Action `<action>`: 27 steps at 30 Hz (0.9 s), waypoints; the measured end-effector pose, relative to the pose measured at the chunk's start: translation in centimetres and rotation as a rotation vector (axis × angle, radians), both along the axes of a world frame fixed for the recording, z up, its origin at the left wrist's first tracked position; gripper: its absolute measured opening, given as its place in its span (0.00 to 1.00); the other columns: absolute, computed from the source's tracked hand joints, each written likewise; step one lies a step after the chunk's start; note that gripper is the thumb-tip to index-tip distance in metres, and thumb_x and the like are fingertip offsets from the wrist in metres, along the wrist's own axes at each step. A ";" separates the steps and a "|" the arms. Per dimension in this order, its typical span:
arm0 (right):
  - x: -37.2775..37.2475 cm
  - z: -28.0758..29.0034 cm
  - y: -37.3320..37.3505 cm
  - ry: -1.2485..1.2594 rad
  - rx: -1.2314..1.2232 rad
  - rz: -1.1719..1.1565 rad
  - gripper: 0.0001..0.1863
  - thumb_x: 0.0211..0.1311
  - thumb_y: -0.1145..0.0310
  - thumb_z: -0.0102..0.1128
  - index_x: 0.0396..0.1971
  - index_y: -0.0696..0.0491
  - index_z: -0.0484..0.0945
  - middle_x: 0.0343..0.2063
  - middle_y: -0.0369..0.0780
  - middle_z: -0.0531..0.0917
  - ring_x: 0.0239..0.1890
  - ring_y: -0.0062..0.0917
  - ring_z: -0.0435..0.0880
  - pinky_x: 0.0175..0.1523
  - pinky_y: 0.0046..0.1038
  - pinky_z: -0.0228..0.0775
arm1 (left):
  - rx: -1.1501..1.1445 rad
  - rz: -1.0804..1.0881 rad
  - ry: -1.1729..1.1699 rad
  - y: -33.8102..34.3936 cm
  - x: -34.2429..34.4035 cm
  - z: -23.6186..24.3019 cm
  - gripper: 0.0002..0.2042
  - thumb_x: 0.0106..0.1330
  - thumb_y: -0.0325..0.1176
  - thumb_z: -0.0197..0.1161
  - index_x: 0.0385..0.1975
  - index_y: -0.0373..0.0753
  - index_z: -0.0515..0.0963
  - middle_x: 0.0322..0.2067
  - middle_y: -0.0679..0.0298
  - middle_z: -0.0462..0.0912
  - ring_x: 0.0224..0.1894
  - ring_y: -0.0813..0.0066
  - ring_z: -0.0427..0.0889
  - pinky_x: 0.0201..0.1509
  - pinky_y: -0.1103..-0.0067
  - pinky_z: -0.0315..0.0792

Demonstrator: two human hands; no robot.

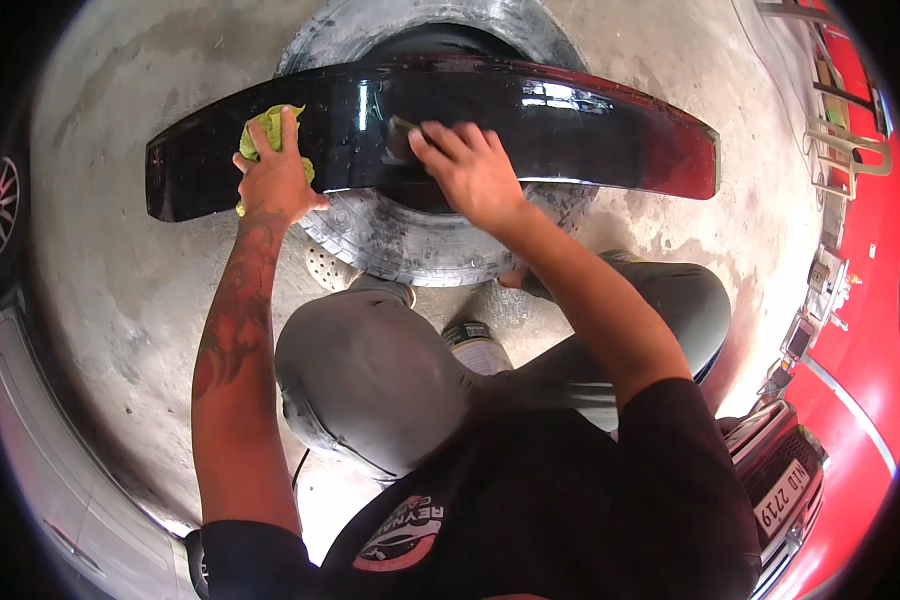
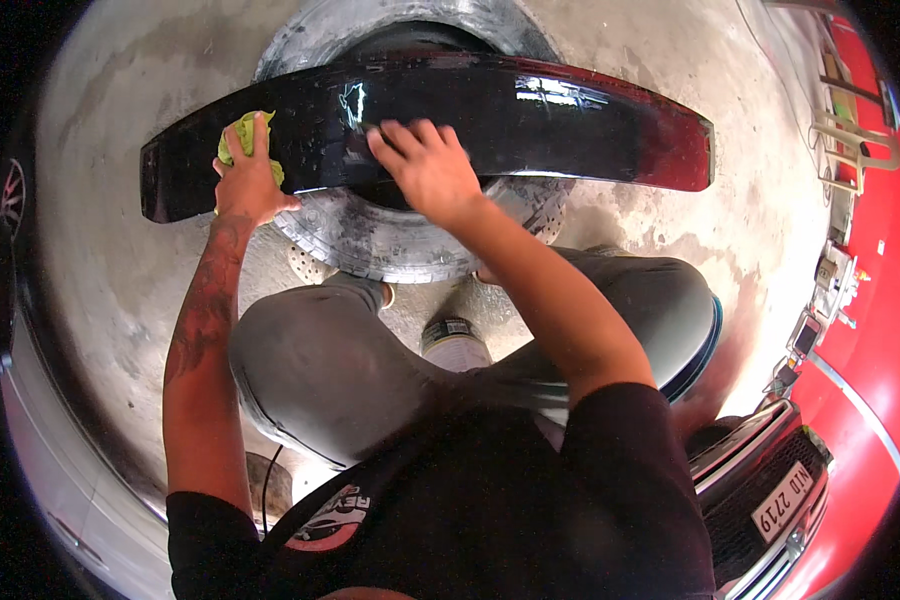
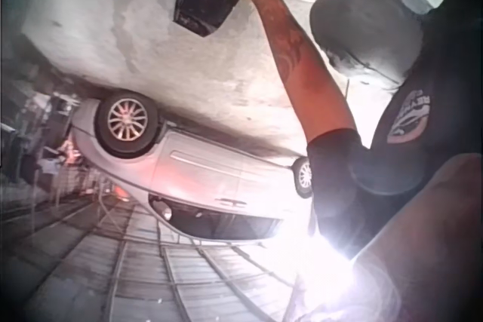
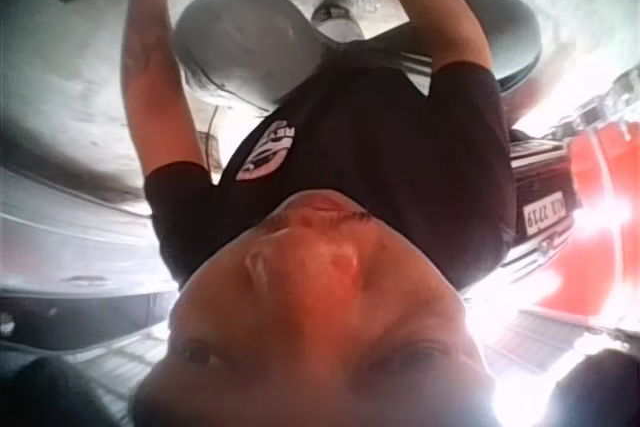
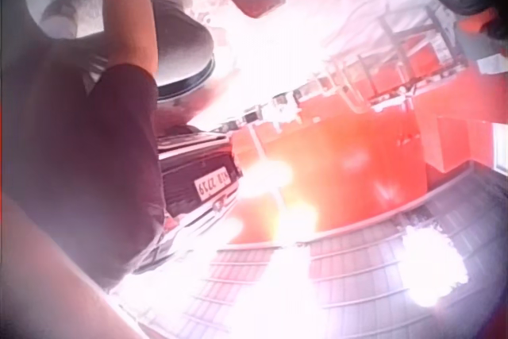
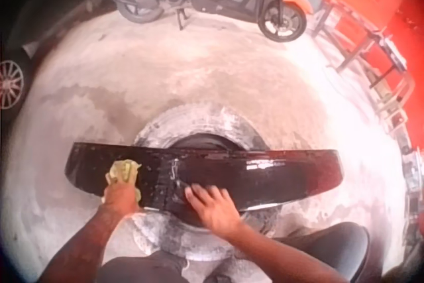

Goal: The person sands a black car spoiler using sandpaper and water from a bucket, wipes the part with a cloth, and handles a sanding block to sand the surface.

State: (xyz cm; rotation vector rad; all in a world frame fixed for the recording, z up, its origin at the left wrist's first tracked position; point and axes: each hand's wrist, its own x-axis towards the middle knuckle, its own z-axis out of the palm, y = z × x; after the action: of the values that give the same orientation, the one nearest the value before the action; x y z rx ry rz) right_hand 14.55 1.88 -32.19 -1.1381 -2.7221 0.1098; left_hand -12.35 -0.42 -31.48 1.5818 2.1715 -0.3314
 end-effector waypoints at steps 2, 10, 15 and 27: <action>1.4 0.7 -1.3 -0.044 -0.162 0.047 0.25 0.59 0.68 0.56 0.59 0.47 0.77 0.55 0.36 0.78 0.52 0.34 0.76 0.52 0.37 0.69 | -0.040 0.009 0.013 0.1 0.1 0.0 0.69 0.37 0.40 0.87 0.77 0.60 0.38 0.75 0.44 0.38 0.69 0.19 0.55 0.57 0.48 0.79; -6.3 -1.5 4.3 0.036 -0.036 -0.207 0.21 0.61 0.64 0.58 0.56 0.43 0.79 0.49 0.35 0.82 0.49 0.35 0.78 0.50 0.40 0.71 | 0.015 -0.053 0.024 0.5 0.1 0.1 0.73 0.35 0.40 0.88 0.78 0.55 0.34 0.75 0.40 0.36 0.72 0.29 0.56 0.68 0.54 0.69; 1.5 -0.5 5.0 0.014 0.050 -0.434 0.24 0.59 0.58 0.67 0.56 0.43 0.79 0.50 0.34 0.84 0.44 0.40 0.83 0.46 0.39 0.78 | -0.015 -0.036 0.008 0.2 0.0 -0.2 0.71 0.36 0.41 0.87 0.77 0.60 0.34 0.76 0.43 0.34 0.69 0.16 0.53 0.61 0.52 0.77; -6.4 0.6 4.3 0.032 -0.076 -0.584 0.19 0.54 0.58 0.70 0.44 0.48 0.79 0.41 0.41 0.82 0.44 0.38 0.81 0.45 0.41 0.77 | -0.059 -0.013 0.017 0.0 0.2 -0.1 0.72 0.36 0.42 0.88 0.77 0.60 0.34 0.76 0.43 0.35 0.69 0.17 0.54 0.61 0.53 0.78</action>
State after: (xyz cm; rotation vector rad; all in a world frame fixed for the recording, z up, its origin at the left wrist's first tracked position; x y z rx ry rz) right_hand 8.12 6.15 -31.59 -1.8734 -2.2602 0.1438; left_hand -12.19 -0.40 -31.57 1.5667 2.1449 -0.4106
